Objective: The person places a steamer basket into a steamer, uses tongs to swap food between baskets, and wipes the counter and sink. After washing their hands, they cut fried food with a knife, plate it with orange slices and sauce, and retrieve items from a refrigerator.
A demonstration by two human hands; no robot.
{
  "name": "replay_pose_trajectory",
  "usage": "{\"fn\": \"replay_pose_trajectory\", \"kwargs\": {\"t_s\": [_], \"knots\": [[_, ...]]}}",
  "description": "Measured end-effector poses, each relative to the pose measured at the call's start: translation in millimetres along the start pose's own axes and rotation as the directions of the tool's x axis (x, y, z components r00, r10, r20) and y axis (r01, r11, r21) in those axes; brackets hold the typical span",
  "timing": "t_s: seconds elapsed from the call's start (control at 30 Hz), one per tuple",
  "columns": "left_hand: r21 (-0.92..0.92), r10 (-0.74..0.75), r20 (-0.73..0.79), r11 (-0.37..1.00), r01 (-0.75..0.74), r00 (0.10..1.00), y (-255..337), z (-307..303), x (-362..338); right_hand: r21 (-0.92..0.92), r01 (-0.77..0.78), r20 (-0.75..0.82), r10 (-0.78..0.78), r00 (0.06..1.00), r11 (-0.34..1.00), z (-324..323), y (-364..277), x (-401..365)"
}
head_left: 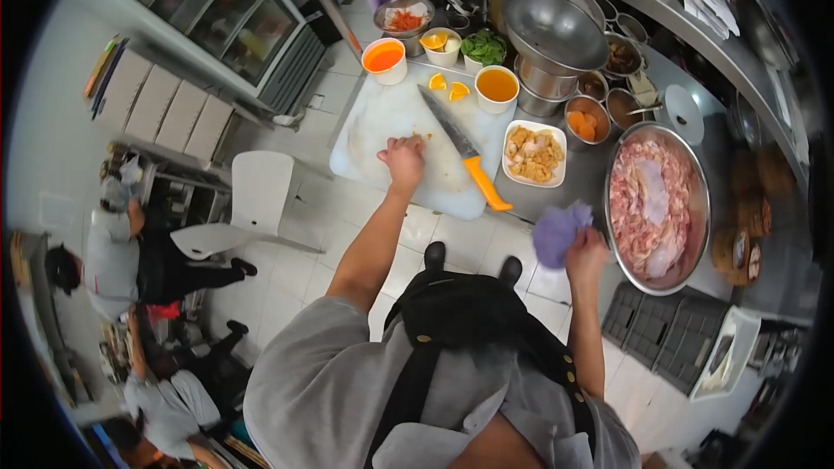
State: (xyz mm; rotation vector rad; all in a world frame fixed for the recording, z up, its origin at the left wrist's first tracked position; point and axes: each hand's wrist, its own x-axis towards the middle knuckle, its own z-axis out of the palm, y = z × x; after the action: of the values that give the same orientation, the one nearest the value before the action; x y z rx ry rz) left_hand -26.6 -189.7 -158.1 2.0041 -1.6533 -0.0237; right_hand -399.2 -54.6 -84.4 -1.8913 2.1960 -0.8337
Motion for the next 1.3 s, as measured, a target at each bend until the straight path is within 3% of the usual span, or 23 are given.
{"fn": "replay_pose_trajectory", "kwargs": {"t_s": [0.03,0.1,0.13,0.17,0.2,0.23,0.27,0.33,0.43,0.5,0.57,0.63,0.73,0.8,0.83,0.9,0.97,1.0,1.07,1.1,1.13,1.2,1.3], "knots": [[-0.103,0.037,-0.123,0.993,-0.050,0.992,0,-3,7,-0.119,0.075,0.089,-0.065,0.994,0.990,24,17,0],[-0.274,0.021,-0.136,0.960,-0.058,0.990,-4,-10,29,-0.110,0.027,-0.164,-0.045,0.986,0.994,67,24,-3],[-0.417,-0.008,-0.151,0.907,-0.056,0.989,0,-14,37,-0.200,0.045,-0.144,-0.075,0.987,0.979,73,22,-8],[-0.493,0.034,-0.015,0.869,-0.037,0.999,19,-30,45,-0.285,0.059,-0.128,-0.099,0.987,0.957,77,15,-8],[-0.521,0.077,0.003,0.851,-0.065,0.997,45,-38,58,-0.271,0.008,-0.048,-0.022,0.999,0.963,80,9,-6],[-0.721,0.070,0.168,0.689,0.075,0.983,73,-43,69,-0.252,-0.040,0.039,0.052,0.998,0.967,82,6,-3],[-0.836,0.094,0.331,0.490,0.246,0.939,101,-52,81,-0.266,-0.071,0.020,0.080,0.997,0.961,88,16,4],[-0.884,0.052,0.463,0.107,0.456,0.885,166,-92,107,-0.304,-0.095,-0.013,0.096,0.995,0.948,107,41,13],[-0.802,0.011,0.593,0.094,0.590,0.805,209,-99,156,-0.466,-0.100,-0.047,0.088,0.995,0.879,82,12,25],[-0.666,0.108,0.744,0.200,0.719,0.659,221,-83,180,-0.381,-0.106,-0.015,0.109,0.994,0.919,84,1,21],[-0.673,0.042,0.729,0.230,0.703,0.684,233,-70,189,-0.289,-0.110,0.026,0.123,0.992,0.951,88,8,19],[-0.681,-0.032,0.702,0.262,0.684,0.711,238,-63,191,-0.154,0.036,-0.065,-0.047,0.997,0.987,89,18,21],[-0.664,-0.128,0.713,0.191,0.723,0.689,241,-61,196,-0.055,0.219,-0.157,-0.225,0.962,0.974,90,0,17],[-0.660,-0.072,0.736,0.144,0.737,0.673,231,-70,193,0.172,0.425,-0.111,-0.411,0.905,0.889,94,-51,12],[-0.667,-0.095,0.726,0.140,0.732,0.681,222,-75,189,0.248,0.430,-0.066,-0.428,0.901,0.868,108,-72,12],[-0.691,0.025,0.721,0.106,0.715,0.692,195,-96,176,0.347,0.456,-0.017,-0.480,0.877,0.820,129,-100,17],[-0.764,-0.069,0.637,0.077,0.641,0.767,159,-130,143,0.153,0.383,0.221,-0.409,0.885,0.911,146,-125,35],[-0.816,-0.118,0.565,0.069,0.574,0.817,140,-150,119,0.184,0.416,0.226,-0.450,0.864,0.891,150,-133,42],[-0.851,-0.230,0.467,0.147,0.505,0.854,97,-191,60,-0.060,0.412,0.446,-0.345,0.826,0.909,149,-143,54],[-0.841,-0.277,0.443,0.201,0.502,0.853,76,-206,27,-0.095,0.510,0.574,-0.372,0.730,0.855,127,-156,61],[-0.837,-0.325,0.426,0.213,0.504,0.844,46,-209,-9,-0.083,0.529,0.582,-0.390,0.714,0.845,129,-157,60],[-0.748,-0.572,0.343,0.313,0.585,0.745,11,-225,-79,0.079,0.298,0.514,-0.295,0.806,0.951,131,-152,58],[-0.679,-0.762,0.334,0.213,0.702,0.554,-60,-209,-173,0.023,0.343,0.506,-0.307,0.806,0.939,127,-139,54]]}}
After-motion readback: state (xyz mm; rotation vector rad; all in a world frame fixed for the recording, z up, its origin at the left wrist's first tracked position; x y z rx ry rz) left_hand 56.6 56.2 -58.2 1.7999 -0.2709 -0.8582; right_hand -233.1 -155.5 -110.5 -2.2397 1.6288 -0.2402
